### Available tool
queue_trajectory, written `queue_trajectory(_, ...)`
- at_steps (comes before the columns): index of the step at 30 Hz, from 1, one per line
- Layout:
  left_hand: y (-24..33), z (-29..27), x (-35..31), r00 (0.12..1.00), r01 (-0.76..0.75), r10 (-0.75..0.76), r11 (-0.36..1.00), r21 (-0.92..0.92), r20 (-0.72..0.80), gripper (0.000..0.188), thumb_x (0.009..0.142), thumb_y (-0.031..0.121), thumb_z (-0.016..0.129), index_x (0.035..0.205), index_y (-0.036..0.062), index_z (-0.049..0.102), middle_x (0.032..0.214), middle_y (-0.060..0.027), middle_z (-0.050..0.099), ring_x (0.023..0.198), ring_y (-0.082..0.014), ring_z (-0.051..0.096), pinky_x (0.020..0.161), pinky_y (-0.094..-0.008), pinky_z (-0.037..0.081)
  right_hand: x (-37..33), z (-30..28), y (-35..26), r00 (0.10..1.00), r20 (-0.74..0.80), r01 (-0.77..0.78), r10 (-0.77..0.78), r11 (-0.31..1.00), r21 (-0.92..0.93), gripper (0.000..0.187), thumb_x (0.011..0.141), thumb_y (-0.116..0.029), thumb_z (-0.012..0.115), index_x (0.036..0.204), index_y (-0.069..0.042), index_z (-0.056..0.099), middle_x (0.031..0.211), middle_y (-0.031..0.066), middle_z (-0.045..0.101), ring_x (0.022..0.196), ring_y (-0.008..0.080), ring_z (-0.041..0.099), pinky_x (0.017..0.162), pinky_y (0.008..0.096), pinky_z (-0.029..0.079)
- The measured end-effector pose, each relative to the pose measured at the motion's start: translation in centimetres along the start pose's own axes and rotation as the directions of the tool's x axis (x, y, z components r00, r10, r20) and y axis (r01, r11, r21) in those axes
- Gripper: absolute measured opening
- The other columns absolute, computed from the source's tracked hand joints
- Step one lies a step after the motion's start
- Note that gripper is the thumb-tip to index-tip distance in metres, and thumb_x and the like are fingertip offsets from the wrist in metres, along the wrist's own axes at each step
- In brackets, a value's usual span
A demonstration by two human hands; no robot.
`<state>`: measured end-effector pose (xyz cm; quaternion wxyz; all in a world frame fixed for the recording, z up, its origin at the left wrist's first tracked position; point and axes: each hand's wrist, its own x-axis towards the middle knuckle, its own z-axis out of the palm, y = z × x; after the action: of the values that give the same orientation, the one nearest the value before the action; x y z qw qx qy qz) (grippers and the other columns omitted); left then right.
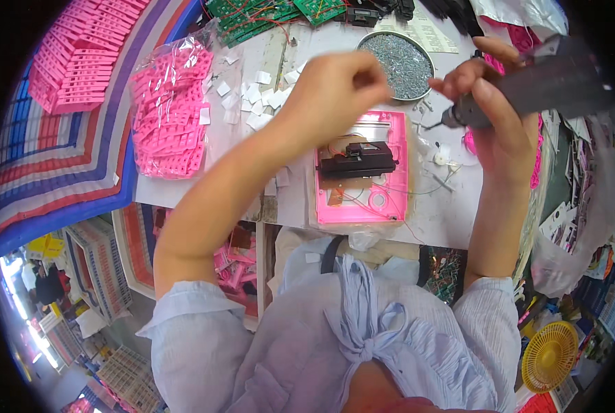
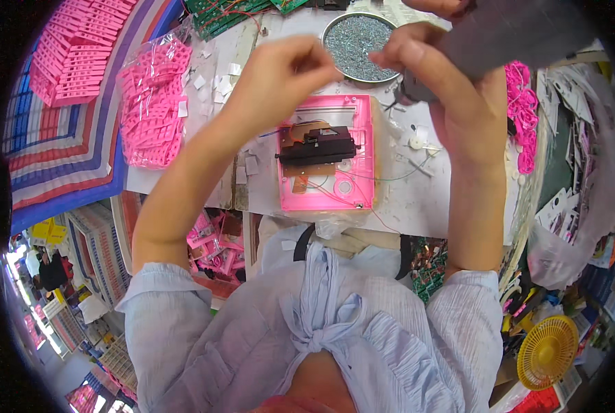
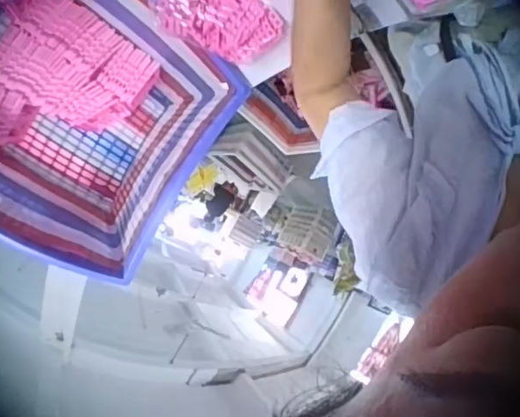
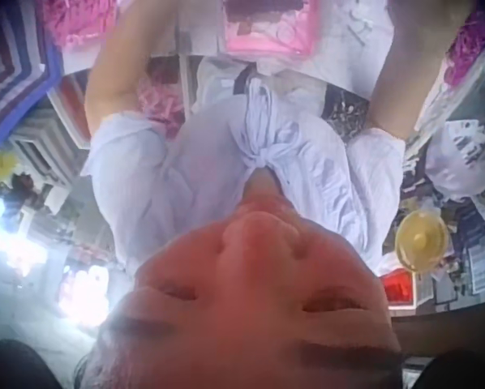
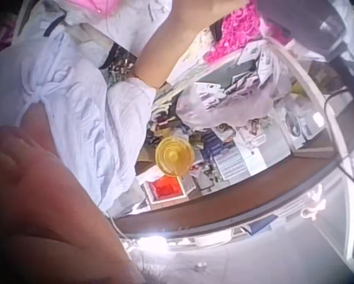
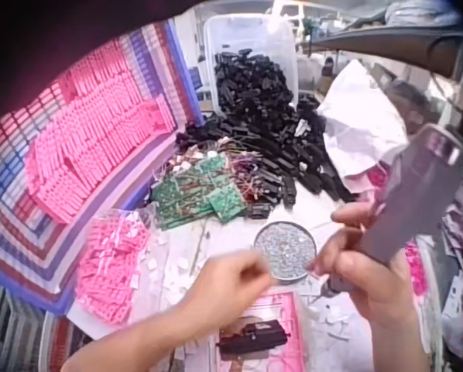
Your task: The recorder is assembling an electronic toy piano, inserting a circuit board, connecting wires, and using an electric screwdriver to secure components.
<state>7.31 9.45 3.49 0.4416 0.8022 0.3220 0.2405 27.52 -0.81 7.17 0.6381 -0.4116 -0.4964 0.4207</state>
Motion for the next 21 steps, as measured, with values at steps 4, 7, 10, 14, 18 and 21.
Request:
queue_trajectory(4, 0.1, 1.4, -7.2, 0.977, -0.189, 0.191, 0.982, 0.022, -0.099, 0.013, 0.086, 0.010, 0.074, 0.097, 0.0033, 0.072, 0.079, -0.0077, 0.070, 0.069, -0.0172, 0.067, 0.063, -0.0292, 0.052, -2.2, 2.7, 0.4, 0.991, 0.069, 0.100, -0.116, 0.975, 0.198, 0.060, 0.094, -0.016, 0.060, 0.148, -0.003, 0.037, 0.070, 0.0022, 0.049, 0.059, 0.0115, 0.045, 0.058, 0.0326, 0.046)
queue_trajectory(7, 0.3, 2.5, -9.9, 0.942, -0.297, 0.323, 0.931, 0.214, -0.094, 0.020, 0.086, 0.012, 0.074, 0.105, 0.0068, 0.071, 0.084, -0.0087, 0.070, 0.072, -0.0237, 0.069, 0.064, -0.0329, 0.054, -2.9, 5.5, -0.8, 0.976, 0.147, 0.113, -0.163, 0.947, 0.300, 0.053, 0.097, -0.018, 0.060, 0.145, -0.011, 0.039, 0.067, -0.0012, 0.047, 0.058, 0.0099, 0.042, 0.053, 0.0282, 0.040)
queue_trajectory(10, 0.2, 2.8, -11.0, 0.942, -0.313, 0.332, 0.924, 0.220, -0.055, 0.033, 0.085, 0.011, 0.076, 0.116, 0.0057, 0.067, 0.093, -0.0099, 0.072, 0.077, -0.0267, 0.070, 0.066, -0.0361, 0.056, -3.3, 6.3, -1.0, 0.960, 0.206, 0.103, -0.190, 0.923, 0.371, 0.042, 0.097, -0.017, 0.062, 0.134, -0.015, 0.044, 0.065, -0.0030, 0.050, 0.056, 0.0095, 0.046, 0.052, 0.0273, 0.043)
queue_trajectory(14, 0.2, 3.0, -11.4, 0.892, -0.399, 0.412, 0.911, 0.102, -0.185, 0.044, 0.080, 0.004, 0.078, 0.121, 0.0022, 0.062, 0.091, -0.0105, 0.071, 0.075, -0.0271, 0.069, 0.063, -0.0373, 0.055, -3.7, 7.2, -1.1, 0.967, 0.193, 0.084, -0.168, 0.920, 0.382, 0.037, 0.096, -0.017, 0.066, 0.127, -0.016, 0.046, 0.061, -0.0036, 0.050, 0.051, 0.0094, 0.047, 0.048, 0.0266, 0.043)
queue_trajectory(18, -0.4, 3.2, -11.5, 0.873, -0.445, 0.450, 0.893, 0.069, -0.188, 0.048, 0.077, 0.002, 0.080, 0.121, 0.0015, 0.059, 0.089, -0.0112, 0.069, 0.073, -0.0284, 0.068, 0.061, -0.0385, 0.054, -4.0, 7.5, -1.0, 0.972, 0.181, 0.073, -0.152, 0.922, 0.381, 0.034, 0.095, -0.017, 0.067, 0.122, -0.016, 0.046, 0.060, -0.0033, 0.050, 0.050, 0.0098, 0.046, 0.048, 0.0270, 0.042)
queue_trajectory(21, -0.4, 3.1, -11.3, 0.853, -0.480, 0.488, 0.873, 0.089, -0.185, 0.049, 0.076, 0.002, 0.080, 0.120, 0.0020, 0.058, 0.086, -0.0108, 0.068, 0.071, -0.0288, 0.067, 0.059, -0.0388, 0.053, -4.1, 7.7, -0.8, 0.975, 0.173, 0.070, -0.138, 0.934, 0.351, 0.032, 0.094, -0.017, 0.068, 0.117, -0.016, 0.046, 0.060, -0.0028, 0.049, 0.050, 0.0103, 0.046, 0.048, 0.0272, 0.042)
